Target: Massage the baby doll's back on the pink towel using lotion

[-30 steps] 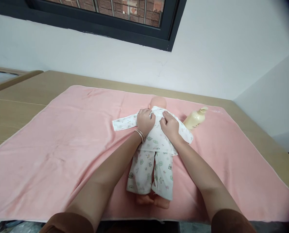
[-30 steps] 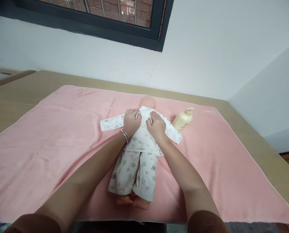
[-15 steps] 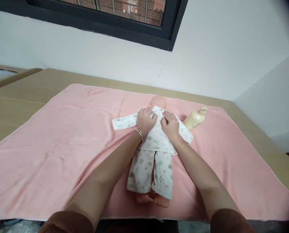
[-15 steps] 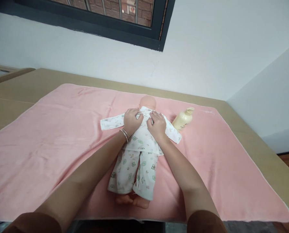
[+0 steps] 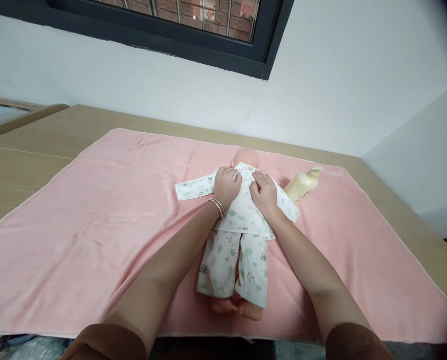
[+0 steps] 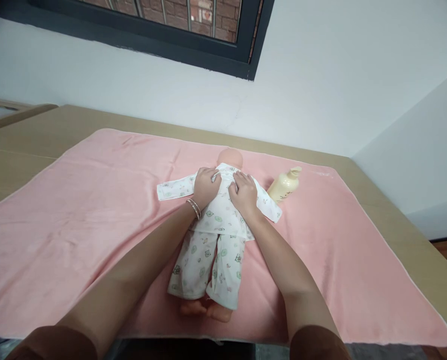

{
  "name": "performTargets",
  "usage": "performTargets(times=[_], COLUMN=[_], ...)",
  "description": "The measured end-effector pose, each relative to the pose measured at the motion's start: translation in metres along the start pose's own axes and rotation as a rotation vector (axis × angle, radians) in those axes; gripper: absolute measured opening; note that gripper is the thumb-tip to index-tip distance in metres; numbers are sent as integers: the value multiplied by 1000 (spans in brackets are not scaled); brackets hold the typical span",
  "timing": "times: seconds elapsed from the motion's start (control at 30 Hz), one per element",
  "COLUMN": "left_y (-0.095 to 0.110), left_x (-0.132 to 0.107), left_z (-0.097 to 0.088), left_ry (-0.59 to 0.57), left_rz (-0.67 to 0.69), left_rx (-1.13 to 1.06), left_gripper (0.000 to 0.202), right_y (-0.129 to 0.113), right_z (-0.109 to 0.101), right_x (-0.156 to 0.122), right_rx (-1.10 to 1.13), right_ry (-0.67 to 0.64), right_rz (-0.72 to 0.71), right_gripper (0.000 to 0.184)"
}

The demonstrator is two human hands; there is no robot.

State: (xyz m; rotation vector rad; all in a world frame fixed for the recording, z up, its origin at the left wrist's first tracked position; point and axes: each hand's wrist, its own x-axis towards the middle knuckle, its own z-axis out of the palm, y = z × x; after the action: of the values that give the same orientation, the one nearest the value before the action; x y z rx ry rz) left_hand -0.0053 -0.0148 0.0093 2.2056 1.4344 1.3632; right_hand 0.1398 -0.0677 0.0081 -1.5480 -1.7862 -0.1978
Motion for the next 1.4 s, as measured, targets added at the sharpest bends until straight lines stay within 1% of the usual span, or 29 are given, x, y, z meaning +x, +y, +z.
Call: performTargets(times=[0.1, 0.17, 0.23, 0.4, 0.5, 0.6, 0.73, 0.8, 0.93, 0.97, 1.0, 1.13, 1.17, 1.23, 1.27, 1.3, 1.4], left_y=[2, 3, 3, -1, -2, -2, -3, -4, -5, -5, -5, -5, -4, -4, -4, -4, -3], left_x=[-1, -1, -1, 0, 0, 0, 0, 0, 1, 1, 1, 0, 0, 0, 1, 1, 1], left_z=[-1, -1, -1, 2, 2, 1, 2, 3, 4, 3, 3, 2, 2, 2, 2, 2, 1], left_ry=[34, 42, 34, -10, -21, -11, 10, 9, -1, 0, 1, -6, -8, -10, -13, -16, -29], left_rz=[-40, -59, -67, -63, -68, -77, -98, -97, -84, -85, -88, -107, -112, -114, -114, -116, -129], left_rx=[-9, -18, -25, -20, -27, -45, -59, -58, -53, -56, -62, -83, -84, -81, -78, -75, -70], left_gripper=[19, 18, 19, 27, 31, 35, 46, 48, 46, 46, 46, 47, 48, 48, 48, 48, 47], right_y=[-4, -5, -5, 1, 4, 4, 1, -1, -7, -8, -9, -10, -9, -9, -8, -8, -6], right_z=[-1, -2, -2, 0, 2, 3, 1, 0, -4, -5, -5, -5, -5, -4, -4, -4, -4], right_x=[-4, -4, -2, 5, 6, 4, 2, 1, -1, -1, -1, 0, 0, 1, 1, 1, 3], right_rx=[-23, -34, -47, -60, -47, -27, -21, -27, -62, -68, -67, -22, -21, -38, -41, -33, 8], right_ry=[79, 86, 49, -116, -143, -125, -98, -83, 40, 63, 59, -109, -109, -51, -41, -62, -194], right_rz=[-13, 10, 32, 32, 44, 57, 63, 59, 10, -12, -41, -151, -150, -123, -117, -120, -130], right_gripper=[37, 36, 39, 49, 50, 50, 49, 50, 57, 59, 59, 47, 46, 49, 51, 52, 50])
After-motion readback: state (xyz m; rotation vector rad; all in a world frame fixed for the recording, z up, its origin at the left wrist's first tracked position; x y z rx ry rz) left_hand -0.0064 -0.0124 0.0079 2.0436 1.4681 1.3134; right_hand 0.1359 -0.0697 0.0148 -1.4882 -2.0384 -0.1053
